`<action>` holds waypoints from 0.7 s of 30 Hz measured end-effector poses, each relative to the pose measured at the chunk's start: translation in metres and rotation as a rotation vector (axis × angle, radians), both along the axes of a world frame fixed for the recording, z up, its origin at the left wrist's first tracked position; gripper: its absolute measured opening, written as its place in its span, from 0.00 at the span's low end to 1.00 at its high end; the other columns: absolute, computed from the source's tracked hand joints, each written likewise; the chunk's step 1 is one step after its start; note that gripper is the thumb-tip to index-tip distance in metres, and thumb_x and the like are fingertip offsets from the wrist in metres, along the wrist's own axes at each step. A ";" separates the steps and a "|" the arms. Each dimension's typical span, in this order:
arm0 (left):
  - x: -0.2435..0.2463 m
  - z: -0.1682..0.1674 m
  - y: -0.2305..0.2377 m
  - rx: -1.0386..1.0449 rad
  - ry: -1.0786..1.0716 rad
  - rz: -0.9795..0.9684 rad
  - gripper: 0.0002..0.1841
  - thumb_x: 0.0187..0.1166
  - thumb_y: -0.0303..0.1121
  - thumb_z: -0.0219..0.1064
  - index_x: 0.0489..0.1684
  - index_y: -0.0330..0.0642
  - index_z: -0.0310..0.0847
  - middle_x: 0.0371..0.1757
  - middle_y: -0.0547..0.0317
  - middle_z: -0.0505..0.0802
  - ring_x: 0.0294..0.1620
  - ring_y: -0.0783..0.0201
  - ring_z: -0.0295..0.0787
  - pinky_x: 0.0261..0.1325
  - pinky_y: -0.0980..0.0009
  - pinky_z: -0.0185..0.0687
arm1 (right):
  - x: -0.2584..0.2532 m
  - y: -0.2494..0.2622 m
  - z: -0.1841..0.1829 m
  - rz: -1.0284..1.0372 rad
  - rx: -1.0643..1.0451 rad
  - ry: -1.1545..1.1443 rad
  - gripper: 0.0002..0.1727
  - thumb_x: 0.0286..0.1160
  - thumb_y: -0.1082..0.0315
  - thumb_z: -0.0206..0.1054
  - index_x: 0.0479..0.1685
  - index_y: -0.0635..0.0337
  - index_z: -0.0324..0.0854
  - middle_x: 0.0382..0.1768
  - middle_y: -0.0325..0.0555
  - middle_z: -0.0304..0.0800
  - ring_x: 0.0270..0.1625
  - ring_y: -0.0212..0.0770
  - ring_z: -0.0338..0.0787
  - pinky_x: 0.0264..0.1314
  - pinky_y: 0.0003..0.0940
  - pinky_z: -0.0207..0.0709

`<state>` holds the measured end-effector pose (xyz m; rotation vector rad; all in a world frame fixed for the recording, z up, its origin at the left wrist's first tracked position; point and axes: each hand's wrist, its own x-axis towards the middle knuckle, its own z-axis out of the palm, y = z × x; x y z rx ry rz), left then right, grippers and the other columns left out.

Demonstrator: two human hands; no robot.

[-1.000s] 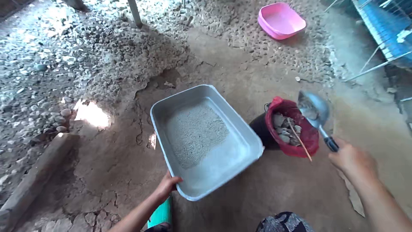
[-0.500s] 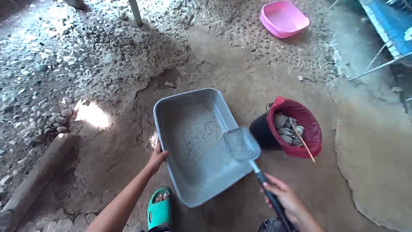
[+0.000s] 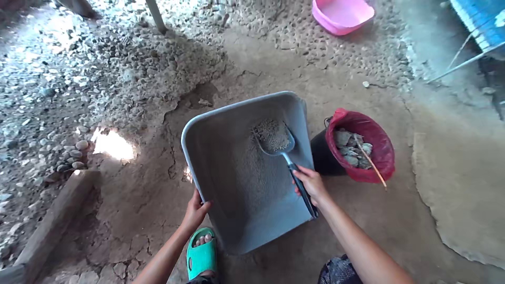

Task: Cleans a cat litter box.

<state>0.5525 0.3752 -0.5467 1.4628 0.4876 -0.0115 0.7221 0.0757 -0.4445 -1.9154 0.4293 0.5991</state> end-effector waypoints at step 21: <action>-0.057 -0.070 -0.065 -0.291 0.428 -0.040 0.45 0.72 0.21 0.71 0.90 0.34 0.44 0.73 0.37 0.81 0.67 0.52 0.86 0.66 0.55 0.85 | -0.074 -0.034 -0.032 0.222 -0.026 0.072 0.26 0.83 0.70 0.68 0.80 0.65 0.74 0.29 0.46 0.88 0.17 0.35 0.81 0.19 0.30 0.79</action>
